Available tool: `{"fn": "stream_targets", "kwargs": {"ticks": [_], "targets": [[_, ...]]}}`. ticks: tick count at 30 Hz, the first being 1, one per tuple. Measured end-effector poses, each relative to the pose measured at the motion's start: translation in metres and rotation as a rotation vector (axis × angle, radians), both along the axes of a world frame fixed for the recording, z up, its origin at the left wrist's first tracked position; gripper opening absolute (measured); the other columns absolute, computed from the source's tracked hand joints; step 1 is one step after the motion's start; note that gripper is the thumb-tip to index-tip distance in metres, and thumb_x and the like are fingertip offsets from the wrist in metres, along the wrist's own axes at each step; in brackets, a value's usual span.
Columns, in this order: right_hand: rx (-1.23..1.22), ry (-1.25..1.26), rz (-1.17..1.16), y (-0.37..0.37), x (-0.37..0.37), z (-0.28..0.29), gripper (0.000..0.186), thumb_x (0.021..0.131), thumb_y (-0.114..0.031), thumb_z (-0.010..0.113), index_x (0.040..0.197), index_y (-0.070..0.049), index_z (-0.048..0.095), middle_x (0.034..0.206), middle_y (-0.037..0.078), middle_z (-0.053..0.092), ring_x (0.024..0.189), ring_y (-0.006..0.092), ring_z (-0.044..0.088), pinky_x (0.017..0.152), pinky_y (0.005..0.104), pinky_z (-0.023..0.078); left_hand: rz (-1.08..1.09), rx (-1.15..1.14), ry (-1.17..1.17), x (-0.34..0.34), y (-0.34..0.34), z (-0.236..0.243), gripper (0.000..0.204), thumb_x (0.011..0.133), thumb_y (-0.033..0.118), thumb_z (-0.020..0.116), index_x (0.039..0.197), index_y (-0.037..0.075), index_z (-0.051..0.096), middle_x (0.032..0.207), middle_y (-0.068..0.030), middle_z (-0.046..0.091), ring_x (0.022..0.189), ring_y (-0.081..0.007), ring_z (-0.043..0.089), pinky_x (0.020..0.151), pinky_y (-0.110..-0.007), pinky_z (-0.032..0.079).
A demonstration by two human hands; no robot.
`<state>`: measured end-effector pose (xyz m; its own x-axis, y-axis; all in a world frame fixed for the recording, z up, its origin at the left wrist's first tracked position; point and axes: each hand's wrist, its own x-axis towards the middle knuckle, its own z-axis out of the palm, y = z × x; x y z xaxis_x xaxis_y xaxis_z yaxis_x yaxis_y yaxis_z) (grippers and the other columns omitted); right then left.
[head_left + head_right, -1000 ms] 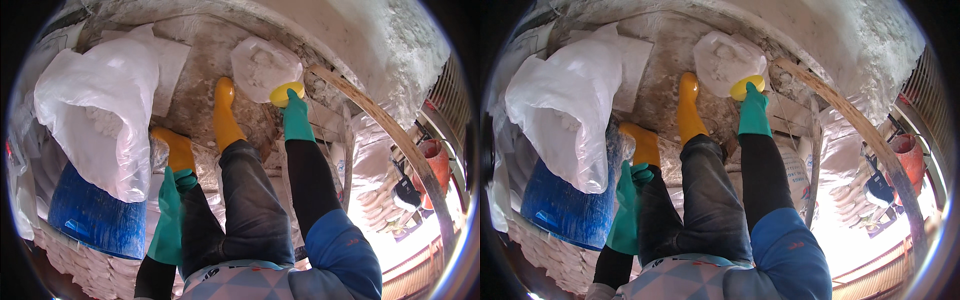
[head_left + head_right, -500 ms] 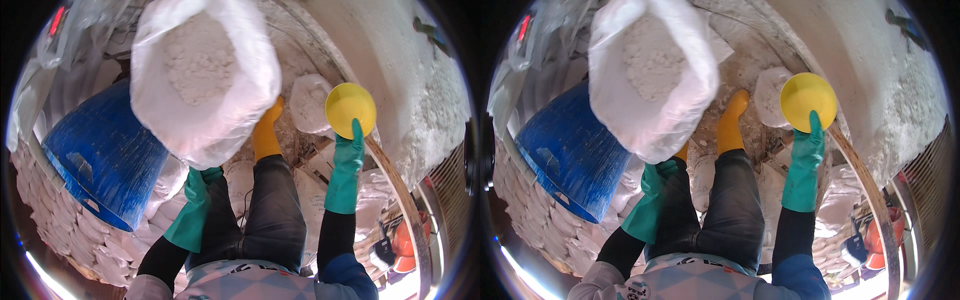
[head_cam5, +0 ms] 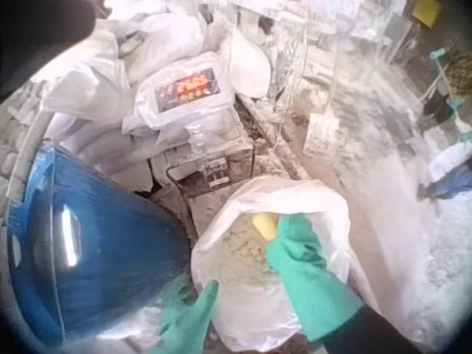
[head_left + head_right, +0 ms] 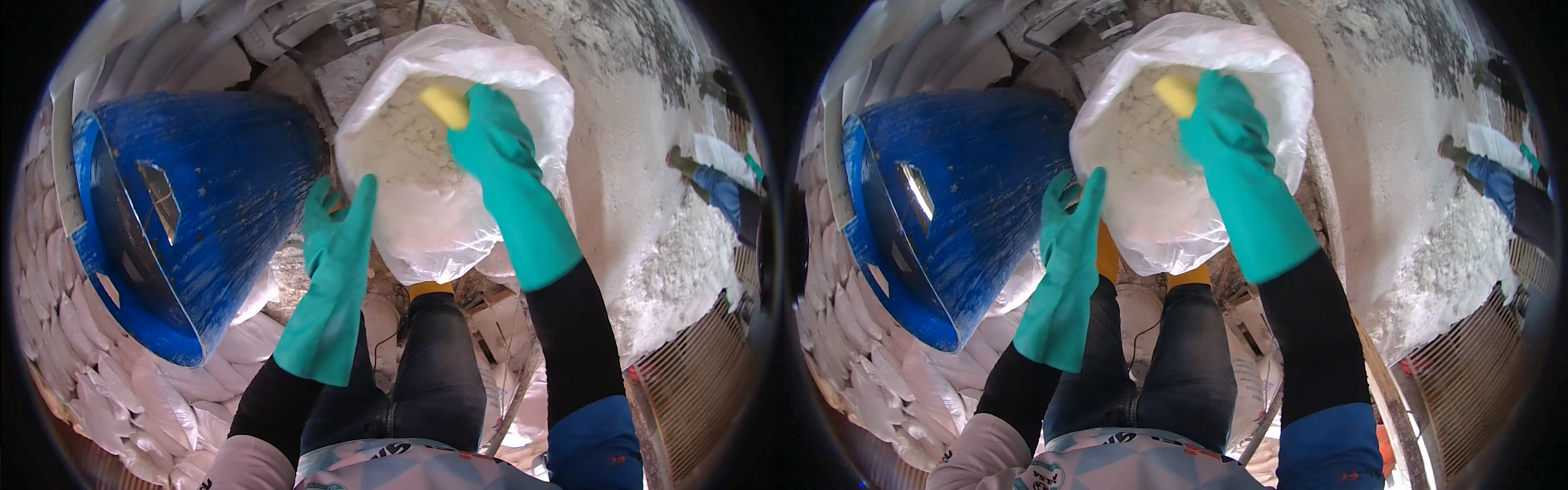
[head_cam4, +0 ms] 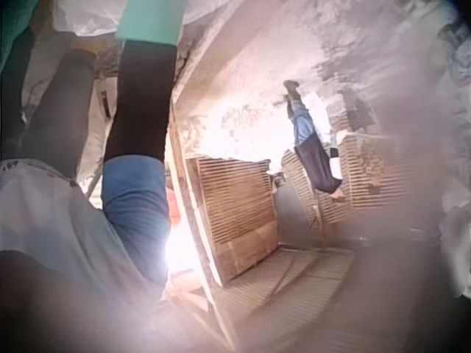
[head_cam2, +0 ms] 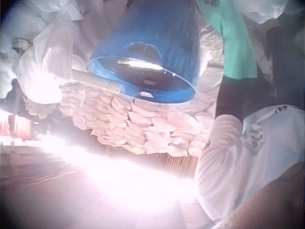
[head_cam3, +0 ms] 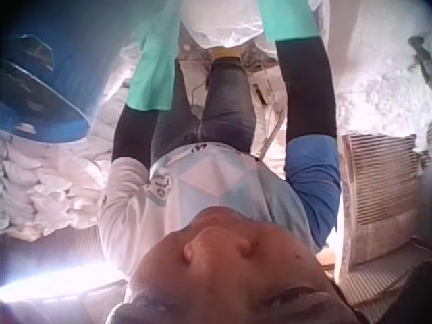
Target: The person scoops white powder from a large pile on the floor into a white sack using a yellow scoop. They then place the filled sack onto a digital scale to weigh it. The person adjusts the sack and the scoop during the process. Other workers are visible in the background performing similar tasks.
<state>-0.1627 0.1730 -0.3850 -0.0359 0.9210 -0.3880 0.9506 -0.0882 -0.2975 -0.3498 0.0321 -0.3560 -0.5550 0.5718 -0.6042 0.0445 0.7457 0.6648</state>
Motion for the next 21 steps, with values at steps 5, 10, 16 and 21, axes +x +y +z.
{"fn": "stream_targets", "kwargs": {"ticks": [5,10,16,21], "targets": [[0.177,0.075,-0.061,0.034,-0.032,-0.064,0.056,0.083,-0.013,0.077,0.136,-0.005,0.06,0.128,0.022,0.068,0.117,0.043,0.066,0.097,0.0504,0.056,-0.154,-0.156,-0.274,-0.012,0.011,-0.007,0.079,0.092,0.054,0.078,0.134,-0.011,0.062,0.12,-0.0205,0.072,0.109,-0.026,0.07,0.093,-0.037,0.054],[0.205,0.075,0.131,0.009,-0.055,-0.079,0.055,0.083,-0.007,0.074,0.136,-0.003,0.06,0.132,0.021,0.068,0.12,0.0444,0.065,0.097,0.0529,0.057,-0.249,-0.402,-0.214,-0.021,0.027,-0.007,0.073,0.095,0.057,0.071,0.129,-0.007,0.067,0.122,-0.0209,0.072,0.109,-0.0284,0.07,0.095,-0.038,0.053],[0.12,0.141,0.157,-0.022,-0.044,-0.084,0.07,0.082,-0.004,0.07,0.15,-0.004,0.053,0.138,0.021,0.066,0.128,0.0408,0.062,0.107,0.0496,0.052,-0.268,-0.41,-0.2,-0.027,0.019,-0.023,0.065,0.098,0.055,0.07,0.126,-0.003,0.07,0.114,-0.0171,0.075,0.102,-0.0259,0.071,0.091,-0.038,0.054],[-0.109,0.205,0.02,-0.005,-0.051,-0.058,0.071,0.083,-0.003,0.067,0.153,-0.006,0.053,0.144,0.021,0.062,0.135,0.0383,0.059,0.113,0.0449,0.049,-0.221,-0.341,-0.232,-0.028,0.015,-0.026,0.06,0.098,0.054,0.071,0.118,-0.003,0.073,0.099,-0.0144,0.076,0.089,-0.0241,0.071,0.083,-0.037,0.054]]}}
